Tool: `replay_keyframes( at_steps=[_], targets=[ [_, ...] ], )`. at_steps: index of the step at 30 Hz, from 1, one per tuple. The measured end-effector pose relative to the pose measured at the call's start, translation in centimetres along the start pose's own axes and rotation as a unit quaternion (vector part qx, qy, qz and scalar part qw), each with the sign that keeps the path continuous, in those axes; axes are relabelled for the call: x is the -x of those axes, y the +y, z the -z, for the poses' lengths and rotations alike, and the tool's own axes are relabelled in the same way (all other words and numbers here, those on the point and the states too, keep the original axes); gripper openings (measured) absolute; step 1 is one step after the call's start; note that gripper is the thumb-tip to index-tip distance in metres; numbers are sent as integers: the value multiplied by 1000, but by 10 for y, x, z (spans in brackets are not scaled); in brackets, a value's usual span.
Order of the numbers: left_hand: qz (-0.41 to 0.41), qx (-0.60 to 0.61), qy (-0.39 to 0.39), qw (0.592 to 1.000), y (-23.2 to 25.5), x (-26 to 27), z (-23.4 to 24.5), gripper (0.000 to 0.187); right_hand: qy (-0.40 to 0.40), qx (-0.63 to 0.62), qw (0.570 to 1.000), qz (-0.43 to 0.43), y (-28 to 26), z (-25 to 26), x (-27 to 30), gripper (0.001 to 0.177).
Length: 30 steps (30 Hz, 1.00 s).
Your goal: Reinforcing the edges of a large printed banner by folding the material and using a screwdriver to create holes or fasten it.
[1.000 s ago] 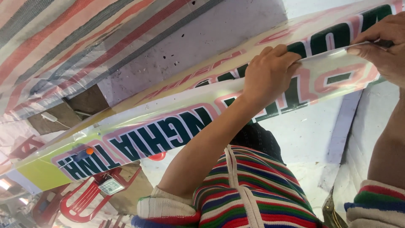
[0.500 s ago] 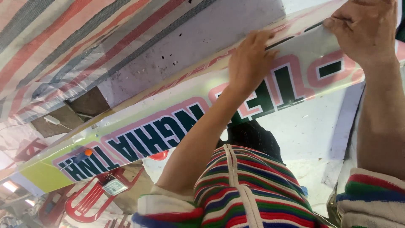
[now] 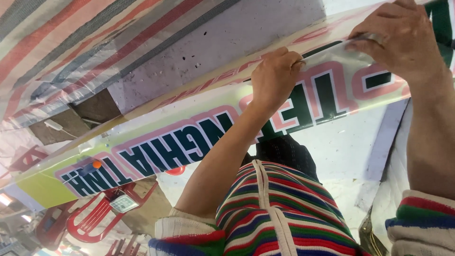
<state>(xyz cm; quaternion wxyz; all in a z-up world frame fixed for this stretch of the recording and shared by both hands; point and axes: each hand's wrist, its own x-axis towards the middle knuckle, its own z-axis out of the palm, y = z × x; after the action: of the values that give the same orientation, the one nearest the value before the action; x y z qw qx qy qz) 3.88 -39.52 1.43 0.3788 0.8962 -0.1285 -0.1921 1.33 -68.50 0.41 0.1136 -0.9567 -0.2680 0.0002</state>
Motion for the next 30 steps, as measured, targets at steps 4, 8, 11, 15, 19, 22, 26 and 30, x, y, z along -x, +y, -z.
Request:
replay_keyframes(
  at_steps=[4,8,11,15,19,22,26,30],
  targets=[
    [6,12,-39,999,-8,4,16,21,-18,-79,996,-43,3,-8,1,29],
    [-95,-16,11,995,-38,29,48,13,-53,-15,996,-73,8,-17,9,38],
    [-132,-26,64,989,-58,53,66,10,-54,-35,995,-78,11,-18,14,42],
    [-139,-31,114,983,-59,63,79,9,-52,-145,982,-110,5,2,3,32],
    [-104,-66,86,989,-67,56,79,13,-73,-143,981,-106,9,-2,8,30],
    [75,-49,-65,994,-61,42,86,16,-75,-186,969,-144,17,-19,18,25],
    [118,-62,-153,979,-36,30,94,16,-128,-155,962,-184,21,-27,24,21],
    [-53,-94,-24,994,-30,32,43,12,-170,-142,950,-218,6,-11,4,23]
  ],
)
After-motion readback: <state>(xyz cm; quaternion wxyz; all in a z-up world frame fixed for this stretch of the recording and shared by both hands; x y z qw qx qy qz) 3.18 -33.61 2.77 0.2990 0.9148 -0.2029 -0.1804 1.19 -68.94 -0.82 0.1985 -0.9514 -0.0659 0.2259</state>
